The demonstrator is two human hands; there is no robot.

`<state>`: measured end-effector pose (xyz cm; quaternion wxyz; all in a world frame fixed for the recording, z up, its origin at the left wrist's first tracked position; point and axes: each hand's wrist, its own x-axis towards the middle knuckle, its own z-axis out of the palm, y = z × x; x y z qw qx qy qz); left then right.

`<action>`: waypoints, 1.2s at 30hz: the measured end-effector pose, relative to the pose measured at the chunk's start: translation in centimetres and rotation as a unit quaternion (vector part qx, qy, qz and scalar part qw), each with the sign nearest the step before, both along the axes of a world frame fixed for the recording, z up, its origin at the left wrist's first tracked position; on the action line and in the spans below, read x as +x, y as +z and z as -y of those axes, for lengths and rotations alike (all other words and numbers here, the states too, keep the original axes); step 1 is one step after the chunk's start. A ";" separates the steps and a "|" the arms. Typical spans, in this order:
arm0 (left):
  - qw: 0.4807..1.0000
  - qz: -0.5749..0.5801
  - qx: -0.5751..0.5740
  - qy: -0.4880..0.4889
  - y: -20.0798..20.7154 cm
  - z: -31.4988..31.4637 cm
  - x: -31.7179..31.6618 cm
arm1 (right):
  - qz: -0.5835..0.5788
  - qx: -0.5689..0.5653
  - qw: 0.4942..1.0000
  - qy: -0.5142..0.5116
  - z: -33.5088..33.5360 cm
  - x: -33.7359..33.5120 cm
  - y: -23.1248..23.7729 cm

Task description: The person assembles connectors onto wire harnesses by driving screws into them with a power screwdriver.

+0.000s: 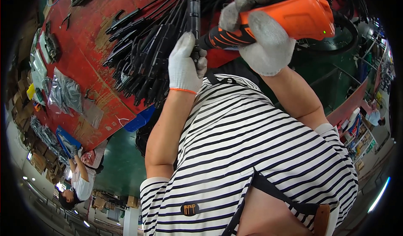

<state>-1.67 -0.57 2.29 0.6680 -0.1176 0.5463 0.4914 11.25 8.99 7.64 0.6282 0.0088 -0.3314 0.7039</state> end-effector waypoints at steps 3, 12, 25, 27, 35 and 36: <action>1.000 -0.006 0.002 -0.026 0.4 0.2 -1.3 | 0.097 -0.227 0.969 -0.034 2.1 -0.7 4.8; 0.762 -0.494 0.074 -0.411 -1.0 -0.4 -17.9 | 0.150 0.047 0.987 0.014 -3.9 4.4 2.3; 0.501 -0.714 0.127 -0.473 -13.4 -10.2 -31.9 | 0.266 -0.191 0.936 -0.127 -1.3 4.2 -2.1; 0.485 -0.748 0.072 -0.448 -13.7 -15.7 -32.9 | 0.292 -0.220 0.918 -0.154 -1.0 4.6 -2.7; 0.260 -0.807 0.116 -0.518 -20.3 -28.3 -39.0 | 0.278 -0.345 0.872 -0.209 -0.3 4.0 -2.7; 0.244 -0.800 0.109 -0.538 -20.3 -28.8 -39.2 | 0.277 -0.354 0.866 -0.220 -0.3 4.0 -2.6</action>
